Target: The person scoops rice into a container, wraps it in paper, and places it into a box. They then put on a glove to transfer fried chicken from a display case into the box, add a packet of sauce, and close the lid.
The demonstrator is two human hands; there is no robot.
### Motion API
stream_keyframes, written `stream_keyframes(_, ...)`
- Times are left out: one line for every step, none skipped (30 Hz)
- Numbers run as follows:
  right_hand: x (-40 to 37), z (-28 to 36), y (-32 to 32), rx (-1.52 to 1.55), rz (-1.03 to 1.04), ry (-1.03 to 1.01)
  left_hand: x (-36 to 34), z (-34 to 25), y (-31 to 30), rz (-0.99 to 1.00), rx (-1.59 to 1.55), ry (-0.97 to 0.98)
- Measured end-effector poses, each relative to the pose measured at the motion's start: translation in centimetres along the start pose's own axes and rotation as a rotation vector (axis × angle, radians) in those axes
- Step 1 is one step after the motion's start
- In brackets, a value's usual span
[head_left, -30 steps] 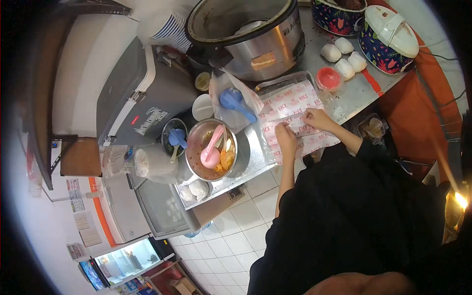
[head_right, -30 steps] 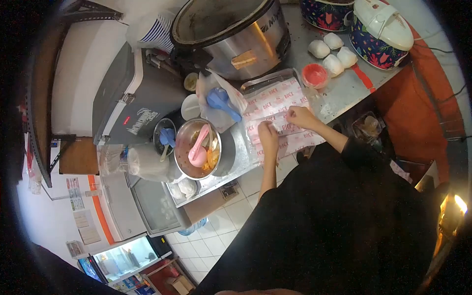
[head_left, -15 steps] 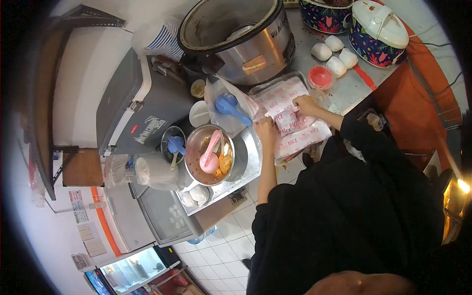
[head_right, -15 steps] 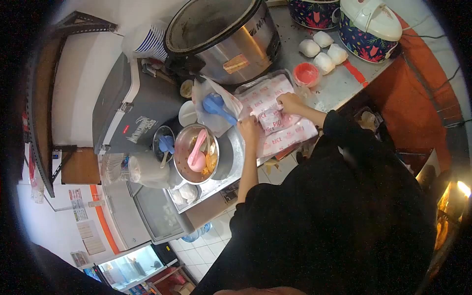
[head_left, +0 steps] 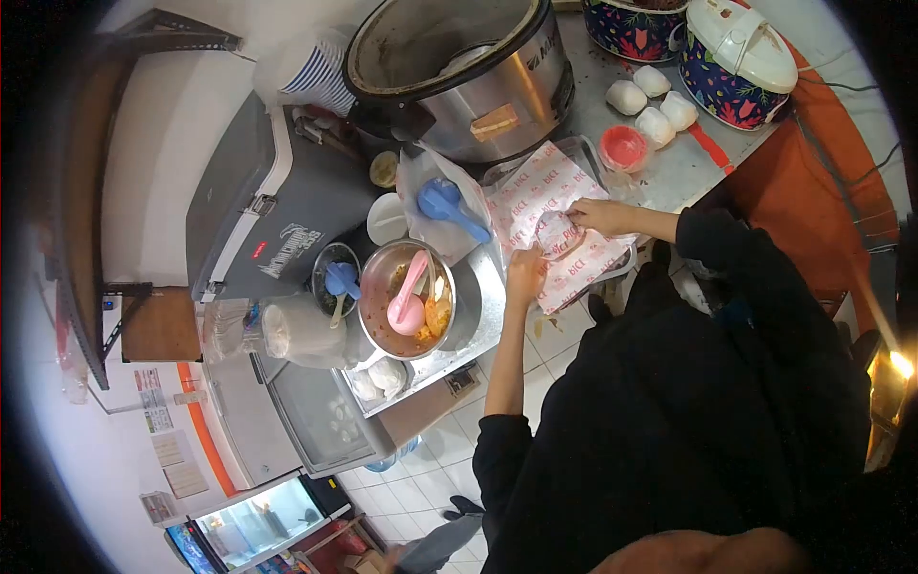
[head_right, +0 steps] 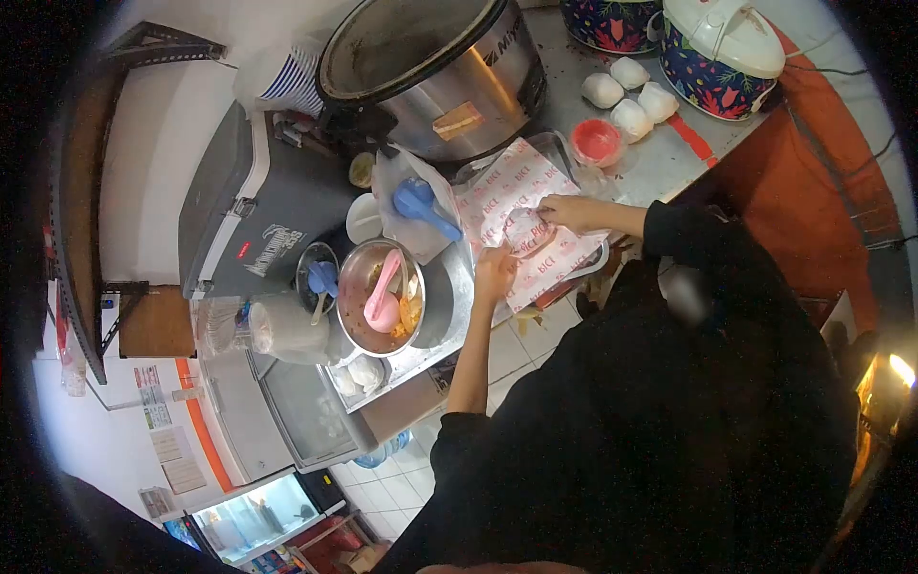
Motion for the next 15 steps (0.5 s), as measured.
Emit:
stream_keyframes(0.8, -0.6, 0.2, -0.006, -0.005, -0.001, 0.5, 0.6, -0.2, 0.014, -0.098, -0.102)
stream_keyframes(1.7, -1.4, 1.0, -0.028, 0.205, 0.107, 0.9, 1.2, -0.2, 0.028, -0.201, -0.207)
stream_keyframes(2.3, -2.2, 1.2, -0.048, 0.420, 0.215, 2.0, 0.4, -0.9, 0.036, -0.131, -0.167)
stream_keyframes(3.0, -2.6, 0.8, -0.044, 0.424, 0.217, 2.6, 0.5, -0.9, 0.039, -0.134, -0.171)
stream_keyframes(3.7, -3.2, 0.8, 0.135, 0.602, 0.358, 3.1, 1.0, -0.9, 0.097, -0.191, -0.280)
stream_keyframes(4.0, -3.8, 1.0, 0.310, 0.772, 0.494, 3.5, 1.9, -0.8, 0.149, -0.241, -0.381)
stream_keyframes(4.0, -3.8, 1.1, 0.183, 0.876, 0.361, 3.9, 2.3, -0.7, 0.146, -0.162, -0.295)
stream_keyframes(3.0, -3.2, 1.1, 0.177, 0.871, 0.356, 3.8, 2.7, -0.4, 0.139, -0.156, -0.291)
stream_keyframes(2.2, -1.4, 0.3, 0.141, 0.516, 0.214, 3.8, 2.9, -0.2, 0.102, -0.178, -0.310)
stream_keyframes(1.1, -0.6, -0.1, 0.108, 0.166, 0.071, 3.7, 2.8, -0.1, 0.066, -0.203, -0.332)
stream_keyframes(0.7, -0.7, 0.6, 0.034, 0.229, 0.165, 3.6, 2.9, 0.0, 0.063, -0.206, -0.337)
stream_keyframes(0.7, -0.6, 0.7, 0.038, 0.233, 0.164, 3.6, 3.1, 0.1, 0.025, -0.200, -0.385)
stream_keyframes(1.1, -0.7, 0.9, -0.023, 0.259, 0.191, 3.8, 3.5, 0.2, -0.013, -0.191, -0.431)
stream_keyframes(1.8, -1.0, 1.0, -0.085, 0.283, 0.216, 4.2, 3.7, 0.4, -0.013, -0.189, -0.433)
stream_keyframes(2.7, -1.4, 1.0, -0.081, 0.282, 0.217, 4.1, 5.1, 1.6, -0.053, -0.095, -0.376)
Point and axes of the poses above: each hand's wrist, its own x-axis towards the middle knuckle, its own y-axis out of the palm, z = x × y, the point moved 2 cm from there along x, towards the middle knuckle, and after that the axes turned 2 degrees about -x, right-handed, at the moved point
